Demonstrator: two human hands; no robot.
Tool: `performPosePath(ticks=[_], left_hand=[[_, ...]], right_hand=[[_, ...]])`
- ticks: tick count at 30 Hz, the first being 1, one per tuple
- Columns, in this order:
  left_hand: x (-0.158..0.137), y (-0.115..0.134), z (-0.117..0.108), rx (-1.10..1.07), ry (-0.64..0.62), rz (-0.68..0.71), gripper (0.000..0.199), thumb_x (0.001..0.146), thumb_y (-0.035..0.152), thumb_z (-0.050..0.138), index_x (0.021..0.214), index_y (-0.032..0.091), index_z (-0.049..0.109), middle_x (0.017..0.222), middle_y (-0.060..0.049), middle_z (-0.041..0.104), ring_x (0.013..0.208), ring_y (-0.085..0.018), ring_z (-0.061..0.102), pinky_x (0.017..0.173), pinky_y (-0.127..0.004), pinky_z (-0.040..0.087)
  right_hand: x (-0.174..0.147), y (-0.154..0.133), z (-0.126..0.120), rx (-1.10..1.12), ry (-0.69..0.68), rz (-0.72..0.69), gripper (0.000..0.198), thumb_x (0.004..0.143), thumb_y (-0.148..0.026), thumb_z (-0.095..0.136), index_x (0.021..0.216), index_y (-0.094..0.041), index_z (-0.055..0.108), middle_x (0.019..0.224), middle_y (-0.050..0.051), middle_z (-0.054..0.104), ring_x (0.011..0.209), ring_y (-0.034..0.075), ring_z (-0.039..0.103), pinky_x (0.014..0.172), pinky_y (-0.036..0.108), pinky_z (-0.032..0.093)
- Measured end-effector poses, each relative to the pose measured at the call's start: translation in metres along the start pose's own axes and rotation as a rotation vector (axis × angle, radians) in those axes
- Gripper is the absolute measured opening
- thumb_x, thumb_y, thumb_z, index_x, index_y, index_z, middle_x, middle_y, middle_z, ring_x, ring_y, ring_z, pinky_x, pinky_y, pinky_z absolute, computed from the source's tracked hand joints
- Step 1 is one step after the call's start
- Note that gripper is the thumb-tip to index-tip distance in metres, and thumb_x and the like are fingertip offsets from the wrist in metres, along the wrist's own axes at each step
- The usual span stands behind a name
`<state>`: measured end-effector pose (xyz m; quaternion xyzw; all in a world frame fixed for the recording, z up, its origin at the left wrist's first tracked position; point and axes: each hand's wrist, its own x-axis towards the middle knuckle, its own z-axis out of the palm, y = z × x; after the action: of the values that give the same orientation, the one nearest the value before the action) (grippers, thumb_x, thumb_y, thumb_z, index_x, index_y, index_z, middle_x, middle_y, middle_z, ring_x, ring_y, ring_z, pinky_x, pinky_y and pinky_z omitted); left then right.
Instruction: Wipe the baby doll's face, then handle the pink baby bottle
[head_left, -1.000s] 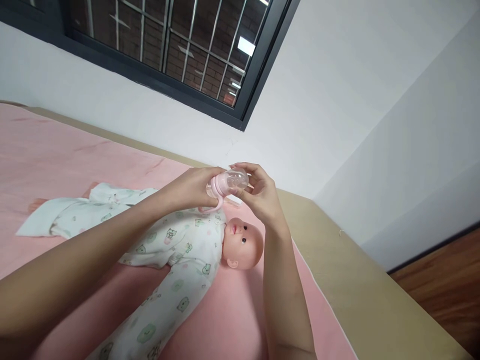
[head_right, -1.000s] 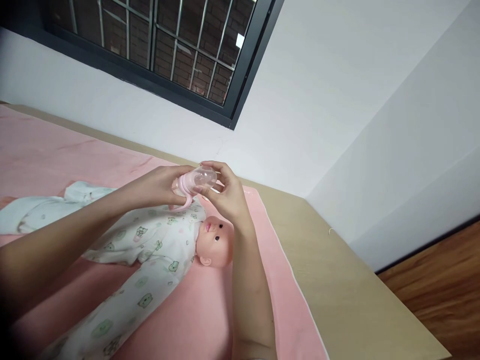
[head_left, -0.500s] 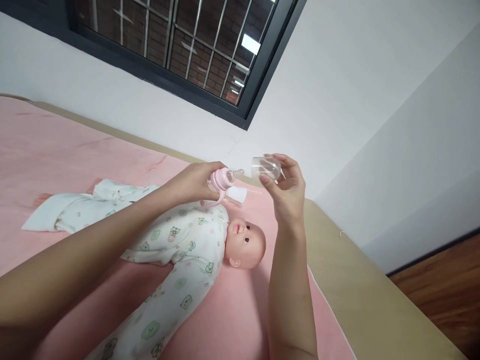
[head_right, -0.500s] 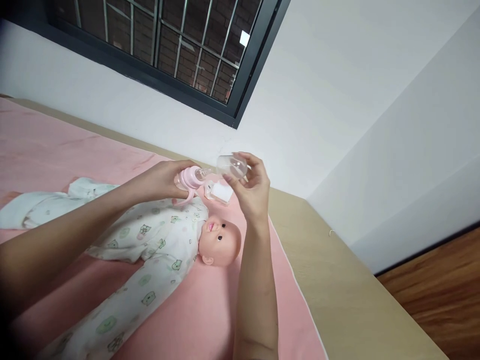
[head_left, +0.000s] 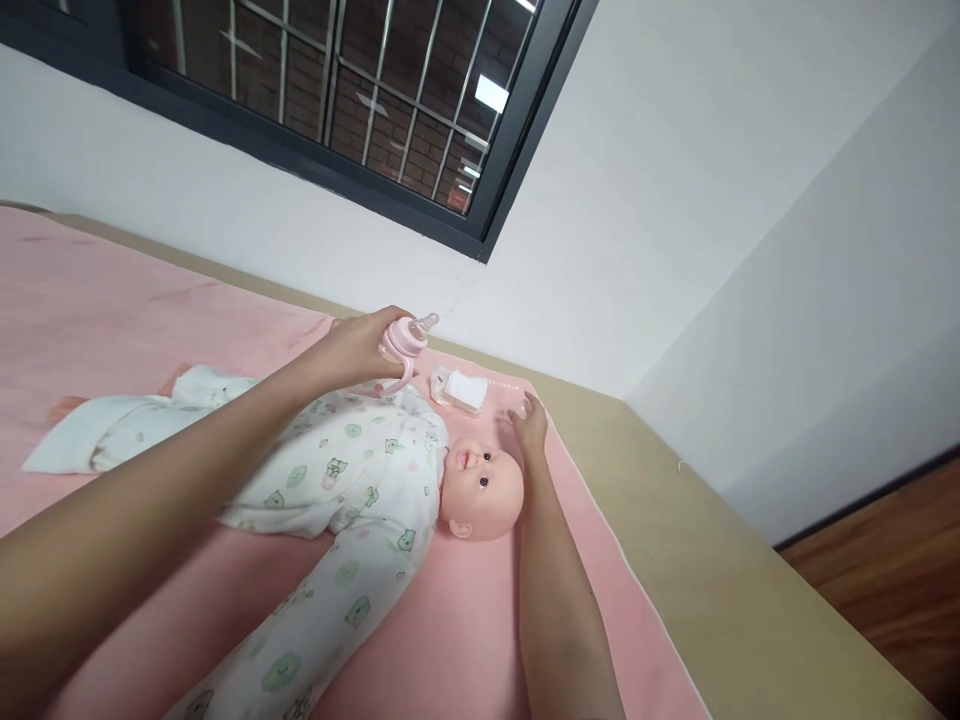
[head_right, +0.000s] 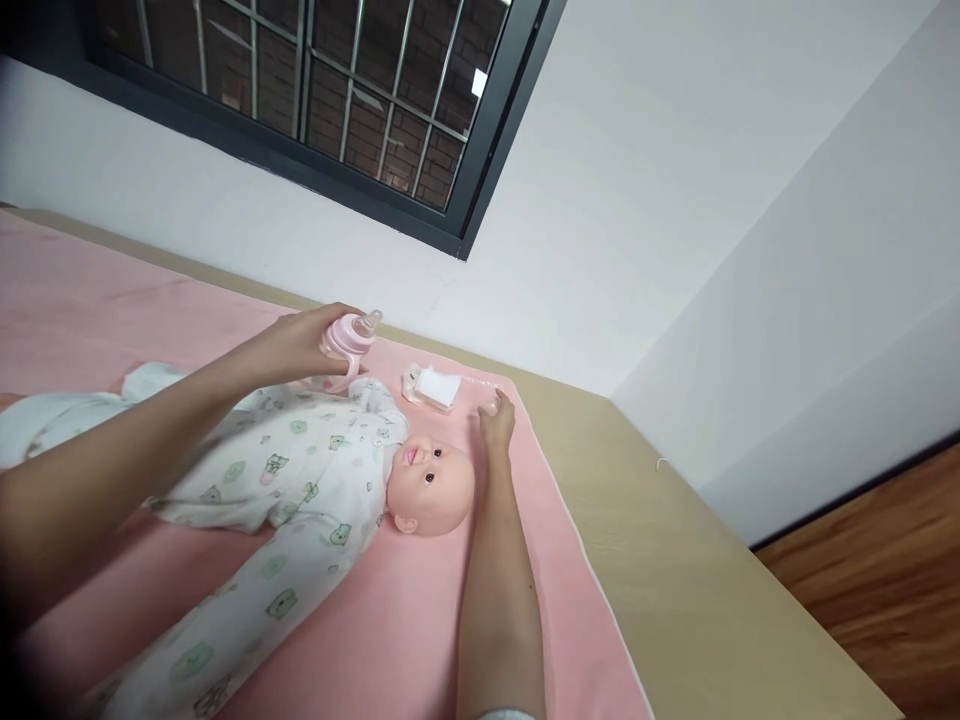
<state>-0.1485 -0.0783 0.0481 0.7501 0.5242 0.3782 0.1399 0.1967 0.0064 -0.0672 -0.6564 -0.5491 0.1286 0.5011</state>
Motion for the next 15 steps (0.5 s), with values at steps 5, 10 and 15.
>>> performPosePath(ticks=[5,10,15], left_hand=[[0.007,-0.014,-0.007,0.033,0.113,-0.029,0.056,0.065,0.044,0.071,0.115,0.025,0.053,0.108,-0.003,0.068,0.097,-0.029,0.062,0.073,-0.031,0.042],[0.012,-0.026,-0.009,0.054,0.164,-0.090,0.050,0.068,0.051,0.067,0.108,0.023,0.055,0.101,0.000,0.066,0.095,-0.025,0.060,0.070,-0.028,0.039],[0.029,-0.048,0.004,0.087,0.097,-0.128,0.049,0.058,0.049,0.075,0.098,0.024,0.060,0.098,-0.003,0.070,0.091,-0.028,0.062,0.068,-0.029,0.039]], right_hand=[[-0.008,0.034,0.005,-0.138,-0.018,0.102,0.067,0.075,-0.022,0.056,0.141,-0.013,0.050,0.142,0.018,0.052,0.126,0.028,0.056,0.108,0.038,0.045],[-0.006,0.040,0.008,-0.102,-0.038,0.099,0.075,0.072,-0.028,0.062,0.145,-0.017,0.044,0.144,0.017,0.048,0.124,0.027,0.057,0.106,0.037,0.046],[-0.011,0.037,0.007,-0.019,-0.027,0.104,0.077,0.081,-0.044,0.055,0.149,-0.015,0.036,0.148,0.020,0.042,0.125,0.028,0.056,0.108,0.044,0.044]])
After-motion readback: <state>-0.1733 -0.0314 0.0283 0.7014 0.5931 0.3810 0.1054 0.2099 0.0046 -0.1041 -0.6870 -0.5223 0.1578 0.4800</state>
